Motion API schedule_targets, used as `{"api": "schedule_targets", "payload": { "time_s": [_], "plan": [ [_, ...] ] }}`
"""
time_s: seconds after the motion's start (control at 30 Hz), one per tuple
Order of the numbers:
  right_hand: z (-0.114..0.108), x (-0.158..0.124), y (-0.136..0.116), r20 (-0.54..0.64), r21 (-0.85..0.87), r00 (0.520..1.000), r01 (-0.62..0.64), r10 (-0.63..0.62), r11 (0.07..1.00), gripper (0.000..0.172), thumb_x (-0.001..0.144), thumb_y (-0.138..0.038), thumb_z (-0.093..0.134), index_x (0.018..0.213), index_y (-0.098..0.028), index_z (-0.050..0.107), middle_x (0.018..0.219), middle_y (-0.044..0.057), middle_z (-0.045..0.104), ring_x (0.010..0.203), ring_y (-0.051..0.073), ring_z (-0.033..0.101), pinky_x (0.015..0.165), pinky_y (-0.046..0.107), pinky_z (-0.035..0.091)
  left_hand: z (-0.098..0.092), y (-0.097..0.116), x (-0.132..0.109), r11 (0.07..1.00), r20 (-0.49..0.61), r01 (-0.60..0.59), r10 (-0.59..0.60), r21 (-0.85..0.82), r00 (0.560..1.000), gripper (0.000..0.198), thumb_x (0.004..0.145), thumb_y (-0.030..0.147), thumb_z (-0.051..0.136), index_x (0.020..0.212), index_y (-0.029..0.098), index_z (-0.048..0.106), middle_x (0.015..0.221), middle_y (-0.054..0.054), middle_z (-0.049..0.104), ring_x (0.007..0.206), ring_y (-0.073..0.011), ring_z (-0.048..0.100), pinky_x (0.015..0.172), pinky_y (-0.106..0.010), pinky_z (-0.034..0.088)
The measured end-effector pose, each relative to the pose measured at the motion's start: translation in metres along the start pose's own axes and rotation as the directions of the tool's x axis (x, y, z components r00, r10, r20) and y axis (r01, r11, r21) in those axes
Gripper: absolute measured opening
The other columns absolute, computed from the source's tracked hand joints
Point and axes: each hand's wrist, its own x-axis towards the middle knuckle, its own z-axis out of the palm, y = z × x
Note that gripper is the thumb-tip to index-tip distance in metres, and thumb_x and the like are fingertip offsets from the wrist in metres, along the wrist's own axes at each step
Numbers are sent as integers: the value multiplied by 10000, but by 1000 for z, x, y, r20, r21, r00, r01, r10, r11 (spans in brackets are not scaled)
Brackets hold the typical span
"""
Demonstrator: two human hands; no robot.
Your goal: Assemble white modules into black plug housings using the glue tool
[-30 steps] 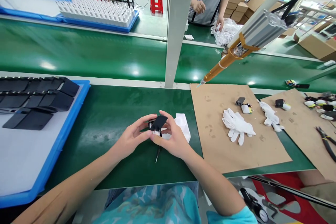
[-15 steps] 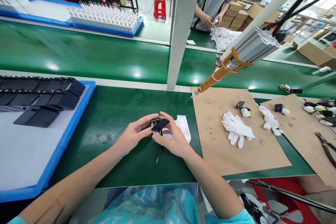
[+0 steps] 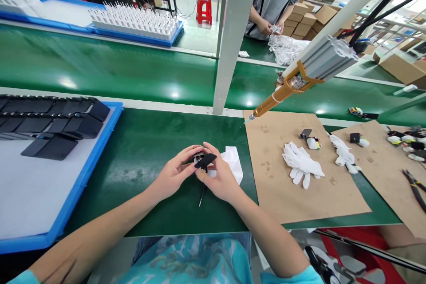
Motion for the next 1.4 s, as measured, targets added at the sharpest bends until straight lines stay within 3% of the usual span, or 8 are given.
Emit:
{"api": "schedule_targets", "payload": {
  "time_s": [0.37,0.63,0.83,0.93,1.07,1.17,1.27,1.4],
  "plan": [
    [5,-2,1,-12,4,999,31,-31,1000,600,876,-302,607,1413,-320,342,1437,91,487,1171,195,602,898,344,554,7,-4,-4,993,-32,-39,43,112,999,417,950,301,450,1359,245,507,1477,-86,383,1339,-252,430,1032,-348,479],
    [-15,2,-11,159,-43,987,14,-7,999,859,748,-357,758,1471,-355,295,1458,75,464,1188,233,574,939,424,555,-8,1,9,970,17,149,-148,-190,989,495,912,462,538,1356,244,513,1290,-70,607,1109,-249,604,929,-377,543],
    [-27,6,-12,-257,-75,962,72,-90,995,317,938,-436,476,1128,-264,663,1074,55,686,935,169,641,776,299,555,-4,5,8,896,103,291,-272,-336,957,534,862,513,598,1315,235,541,1325,-91,568,1101,-272,590,806,-383,592],
    [-27,7,-10,-437,-188,887,68,-146,980,442,953,-469,421,730,-195,685,649,10,616,609,116,573,578,236,470,-2,7,5,883,204,305,-245,-356,948,627,776,427,732,1330,237,506,1373,-112,519,1199,-309,530,848,-403,576],
    [-30,11,-6,-459,-311,880,-30,-122,950,546,918,-508,471,493,-181,574,408,-42,400,399,82,403,437,239,332,-4,7,3,941,247,222,-157,-257,956,679,701,300,817,1301,239,507,1336,-108,533,1257,-298,482,953,-406,523],
    [-34,11,-5,-450,-345,868,47,-209,937,256,905,-412,545,939,-211,701,504,-53,522,476,110,521,520,242,447,-5,4,3,965,250,181,-130,-192,960,686,701,300,814,1302,236,490,1260,-105,567,1241,-285,495,949,-406,523],
    [-40,5,-14,-371,-385,820,293,-437,875,452,890,-285,585,1333,-282,495,1015,53,695,960,201,667,818,359,557,-5,3,2,980,245,166,-135,-110,960,715,685,330,818,1303,233,471,1242,-108,562,1179,-281,545,909,-414,543],
    [-48,-1,-35,102,-517,827,519,-553,680,439,855,-249,632,1285,-303,566,1361,73,574,1341,297,450,1092,544,397,-5,7,1,994,227,98,-107,49,968,699,682,388,809,1280,238,480,1211,-83,580,1081,-249,597,888,-411,542]
  ]
}}
